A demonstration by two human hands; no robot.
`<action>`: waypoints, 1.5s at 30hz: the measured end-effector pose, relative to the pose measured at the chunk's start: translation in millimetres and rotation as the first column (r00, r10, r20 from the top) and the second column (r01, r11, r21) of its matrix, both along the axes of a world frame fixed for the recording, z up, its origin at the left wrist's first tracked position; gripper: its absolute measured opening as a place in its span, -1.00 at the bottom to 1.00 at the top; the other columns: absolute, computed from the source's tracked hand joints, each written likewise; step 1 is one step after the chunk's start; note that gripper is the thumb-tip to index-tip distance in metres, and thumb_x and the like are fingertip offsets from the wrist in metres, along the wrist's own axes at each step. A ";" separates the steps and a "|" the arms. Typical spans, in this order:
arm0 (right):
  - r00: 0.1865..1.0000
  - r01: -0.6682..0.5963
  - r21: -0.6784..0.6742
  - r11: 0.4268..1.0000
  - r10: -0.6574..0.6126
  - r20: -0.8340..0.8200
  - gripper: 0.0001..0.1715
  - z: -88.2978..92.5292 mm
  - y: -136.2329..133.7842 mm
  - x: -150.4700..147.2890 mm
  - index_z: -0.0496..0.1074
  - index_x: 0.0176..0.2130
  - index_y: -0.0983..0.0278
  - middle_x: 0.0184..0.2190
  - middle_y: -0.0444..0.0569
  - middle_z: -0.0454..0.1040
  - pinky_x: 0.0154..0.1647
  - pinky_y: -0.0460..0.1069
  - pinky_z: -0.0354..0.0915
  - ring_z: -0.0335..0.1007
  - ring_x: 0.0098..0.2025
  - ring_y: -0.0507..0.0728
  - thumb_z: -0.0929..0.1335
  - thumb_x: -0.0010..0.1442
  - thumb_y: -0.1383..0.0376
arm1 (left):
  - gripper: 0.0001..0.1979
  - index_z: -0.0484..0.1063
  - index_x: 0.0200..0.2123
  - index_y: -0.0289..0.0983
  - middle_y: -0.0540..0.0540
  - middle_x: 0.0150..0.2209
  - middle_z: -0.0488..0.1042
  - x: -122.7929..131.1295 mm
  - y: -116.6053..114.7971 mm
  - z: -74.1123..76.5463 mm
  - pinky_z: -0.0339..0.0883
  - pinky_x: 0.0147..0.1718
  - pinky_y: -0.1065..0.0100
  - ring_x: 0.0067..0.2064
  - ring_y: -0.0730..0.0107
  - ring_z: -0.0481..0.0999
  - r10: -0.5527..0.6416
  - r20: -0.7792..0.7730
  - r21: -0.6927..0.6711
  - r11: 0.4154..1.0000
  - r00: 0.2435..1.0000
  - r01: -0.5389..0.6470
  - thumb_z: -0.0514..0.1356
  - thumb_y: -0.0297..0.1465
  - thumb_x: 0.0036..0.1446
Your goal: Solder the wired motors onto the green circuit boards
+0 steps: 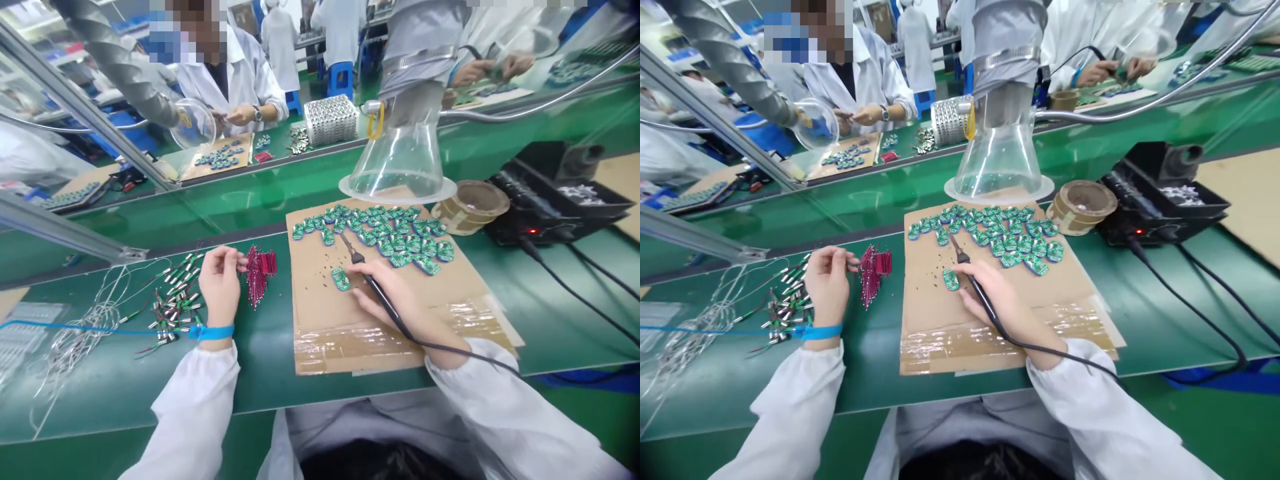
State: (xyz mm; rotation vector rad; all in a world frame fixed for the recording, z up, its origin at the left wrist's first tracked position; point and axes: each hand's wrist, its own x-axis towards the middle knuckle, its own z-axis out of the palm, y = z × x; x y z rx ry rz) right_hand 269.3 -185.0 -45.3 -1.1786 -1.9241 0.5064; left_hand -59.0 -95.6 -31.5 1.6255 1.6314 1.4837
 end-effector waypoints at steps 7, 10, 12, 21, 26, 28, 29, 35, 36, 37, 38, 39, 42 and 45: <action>0.995 0.059 -0.017 0.998 -0.060 -0.073 -0.70 -1.1 -1.8 1.7 0.38 0.06 0.16 -0.11 -0.01 0.56 -0.02 0.09 0.45 0.54 -0.10 0.16 0.31 0.34 0.37 | -0.85 0.38 -0.11 -0.19 0.01 -0.40 0.51 92.4 -41.9 3.8 0.38 -0.28 0.35 -0.35 0.37 0.53 -0.651 -0.213 -0.359 0.746 0.729 0.561 0.04 -0.31 0.42; 0.992 0.084 -0.056 0.995 -0.089 -0.088 -0.71 1.1 -3.1 1.9 0.39 0.06 0.16 -0.16 -0.04 0.57 -0.05 0.05 0.44 0.54 -0.12 0.14 0.31 0.35 0.35 | -0.86 0.37 -0.07 -0.19 -0.01 -0.32 0.58 90.2 -34.7 3.0 0.39 -0.23 0.36 -0.27 0.36 0.57 -0.598 -0.230 -0.327 0.790 0.768 0.518 0.05 -0.32 0.43; 0.991 0.101 -0.063 0.993 -0.106 -0.085 -0.72 3.2 -3.4 0.8 0.40 0.04 0.16 -0.18 -0.04 0.57 -0.08 0.05 0.44 0.55 -0.14 0.14 0.30 0.35 0.36 | -0.86 0.37 -0.08 -0.20 -0.01 -0.30 0.61 71.5 -25.2 3.4 0.38 -0.30 0.38 -0.32 0.38 0.58 -0.454 -0.250 -0.281 0.880 0.855 0.384 0.08 -0.30 0.41; 0.991 0.129 -0.010 0.992 -0.129 -0.044 -0.71 1.5 -1.0 0.1 0.42 0.00 0.17 -0.20 -0.02 0.58 -0.14 0.05 0.44 0.58 -0.20 0.16 0.35 0.29 0.41 | -0.88 0.48 -0.31 -0.25 -0.16 0.03 0.57 -3.2 13.5 -6.6 0.42 0.02 0.15 0.07 0.20 0.55 -0.037 -0.358 -0.088 0.996 0.933 0.006 0.18 -0.38 0.29; 0.991 0.124 -0.038 0.992 -0.126 -0.050 -0.70 -3.5 -2.2 1.9 0.42 0.02 0.14 -0.17 -0.04 0.58 -0.09 0.04 0.42 0.56 -0.15 0.15 0.35 0.31 0.40 | -0.88 0.46 -0.25 -0.25 -0.14 -0.03 0.58 2.7 8.0 -2.3 0.39 0.07 0.16 0.03 0.25 0.55 -0.029 -0.332 -0.051 0.999 0.943 0.012 0.16 -0.36 0.33; 0.988 0.129 -0.057 0.990 -0.133 -0.073 -0.71 -2.1 -4.5 2.6 0.44 0.01 0.12 -0.18 -0.06 0.59 -0.06 0.05 0.41 0.56 -0.14 0.15 0.35 0.33 0.40 | -0.85 0.43 -0.15 -0.24 -0.08 -0.19 0.59 18.2 -3.1 2.2 0.45 -0.11 0.29 -0.17 0.36 0.59 -0.110 -0.294 -0.093 0.992 0.949 0.087 0.09 -0.33 0.40; 0.986 0.135 -0.066 0.989 -0.141 -0.094 -0.70 -0.7 -6.0 3.3 0.45 0.01 0.11 -0.18 -0.06 0.59 -0.04 0.05 0.41 0.56 -0.13 0.14 0.35 0.33 0.40 | -0.85 0.40 -0.11 -0.23 -0.04 -0.27 0.58 28.9 -9.5 3.8 0.44 -0.20 0.35 -0.25 0.40 0.58 -0.206 -0.279 -0.142 0.975 0.938 0.172 0.07 -0.33 0.42; 0.897 0.118 -0.149 0.982 -0.170 -0.408 -0.48 7.1 -15.0 11.9 0.26 0.20 0.16 -0.23 -0.06 0.59 -0.09 0.05 0.47 0.58 -0.22 0.12 0.38 0.31 0.42 | -0.88 0.41 -0.07 -0.22 0.07 -0.34 0.60 90.1 -31.4 4.2 0.40 -0.36 0.49 -0.47 0.57 0.52 -0.754 -0.235 -0.391 0.651 0.613 0.650 0.13 -0.34 0.42; 0.879 0.121 -0.161 0.980 -0.181 -0.442 -0.49 7.3 -15.7 13.1 0.26 0.18 0.17 -0.24 -0.06 0.59 -0.12 0.05 0.48 0.59 -0.23 0.12 0.39 0.31 0.42 | -0.88 0.42 -0.12 -0.23 0.08 -0.36 0.59 93.7 -30.4 2.9 0.39 -0.37 0.50 -0.49 0.59 0.51 -0.766 -0.242 -0.395 0.638 0.595 0.661 0.12 -0.33 0.42; 0.862 0.135 -0.170 0.976 -0.200 -0.466 -0.53 7.2 -16.3 13.9 0.28 0.15 0.17 -0.26 -0.06 0.59 -0.14 0.04 0.49 0.59 -0.24 0.11 0.39 0.30 0.42 | -0.86 0.43 -0.17 -0.24 0.09 -0.39 0.58 95.2 -28.5 1.4 0.39 -0.38 0.51 -0.49 0.60 0.52 -0.771 -0.256 -0.393 0.634 0.583 0.666 0.12 -0.32 0.43; 0.845 0.155 -0.176 0.972 -0.223 -0.486 -0.57 6.6 -16.9 14.3 0.30 0.12 0.18 -0.26 -0.06 0.59 -0.17 0.03 0.50 0.60 -0.26 0.10 0.40 0.31 0.42 | -0.84 0.43 -0.19 -0.24 0.09 -0.40 0.58 94.8 -26.3 -0.4 0.39 -0.38 0.51 -0.48 0.60 0.53 -0.773 -0.284 -0.386 0.634 0.568 0.671 0.12 -0.31 0.43; 0.829 0.179 -0.181 0.967 -0.248 -0.501 -0.60 5.8 -17.5 14.5 0.32 0.09 0.17 -0.27 -0.06 0.60 -0.21 0.01 0.50 0.60 -0.28 0.10 0.40 0.31 0.41 | -0.82 0.44 -0.20 -0.25 0.09 -0.40 0.58 93.4 -24.4 -2.3 0.39 -0.37 0.51 -0.47 0.59 0.55 -0.770 -0.324 -0.373 0.637 0.549 0.674 0.11 -0.31 0.43; 0.805 0.243 -0.188 0.952 -0.306 -0.509 -0.65 2.4 -19.7 14.7 0.38 0.05 0.17 -0.29 -0.08 0.61 -0.33 -0.02 0.50 0.61 -0.35 0.08 0.42 0.30 0.40 | -0.79 0.47 -0.20 -0.24 0.04 -0.35 0.61 87.7 -22.9 -7.2 0.39 -0.35 0.45 -0.39 0.51 0.60 -0.731 -0.485 -0.324 0.660 0.480 0.678 0.09 -0.31 0.44; 0.799 0.282 -0.159 0.946 -0.324 -0.506 -0.73 -0.8 -20.7 15.9 0.44 -0.01 0.19 -0.38 -0.11 0.59 -0.43 -0.03 0.44 0.56 -0.43 0.06 0.43 0.29 0.38 | -0.82 0.47 -0.16 -0.23 0.01 -0.28 0.63 87.1 -28.7 -9.3 0.37 -0.34 0.40 -0.31 0.42 0.62 -0.663 -0.584 -0.263 0.700 0.468 0.664 0.10 -0.31 0.43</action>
